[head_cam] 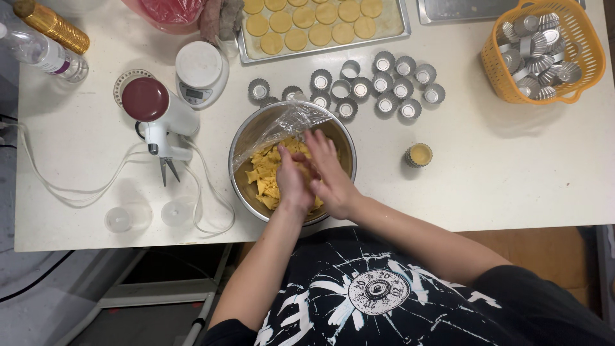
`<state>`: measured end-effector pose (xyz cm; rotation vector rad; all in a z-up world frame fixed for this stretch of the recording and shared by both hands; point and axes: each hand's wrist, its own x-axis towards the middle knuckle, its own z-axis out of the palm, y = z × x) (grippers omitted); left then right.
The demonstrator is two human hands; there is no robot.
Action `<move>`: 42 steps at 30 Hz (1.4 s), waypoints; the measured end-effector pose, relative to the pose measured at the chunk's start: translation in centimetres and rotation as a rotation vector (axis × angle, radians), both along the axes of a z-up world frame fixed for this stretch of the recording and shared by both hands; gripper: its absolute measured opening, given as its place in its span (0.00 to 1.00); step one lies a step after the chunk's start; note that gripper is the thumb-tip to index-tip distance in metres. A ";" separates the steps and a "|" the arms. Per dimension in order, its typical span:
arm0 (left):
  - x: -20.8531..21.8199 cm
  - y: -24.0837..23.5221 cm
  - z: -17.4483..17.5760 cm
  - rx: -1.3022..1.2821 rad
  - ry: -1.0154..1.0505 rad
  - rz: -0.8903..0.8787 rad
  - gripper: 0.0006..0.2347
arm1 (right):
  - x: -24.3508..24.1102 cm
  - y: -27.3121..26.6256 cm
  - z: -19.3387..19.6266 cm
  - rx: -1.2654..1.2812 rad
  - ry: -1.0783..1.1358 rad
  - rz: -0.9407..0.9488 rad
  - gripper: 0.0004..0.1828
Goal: The person takes portions of yellow dough from a bowl, rolls them into balls, and presses them into small metal tartlet molds to form shells. The finished shells are placed on the table next to other prepared molds.
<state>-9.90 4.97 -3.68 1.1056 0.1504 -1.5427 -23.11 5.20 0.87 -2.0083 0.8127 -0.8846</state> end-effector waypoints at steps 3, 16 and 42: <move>-0.2 0.0 -0.5 0.095 -0.095 -0.029 0.37 | 0.0 -0.9 -0.1 -0.041 0.046 -0.023 0.41; 0.4 2.0 2.4 -0.169 0.554 -0.018 0.43 | 1.0 -2.4 -3.4 0.189 -0.045 -0.171 0.08; -3.1 0.6 8.5 -0.385 -0.005 -0.346 0.34 | -1.6 -6.0 2.4 0.111 -0.017 0.156 0.57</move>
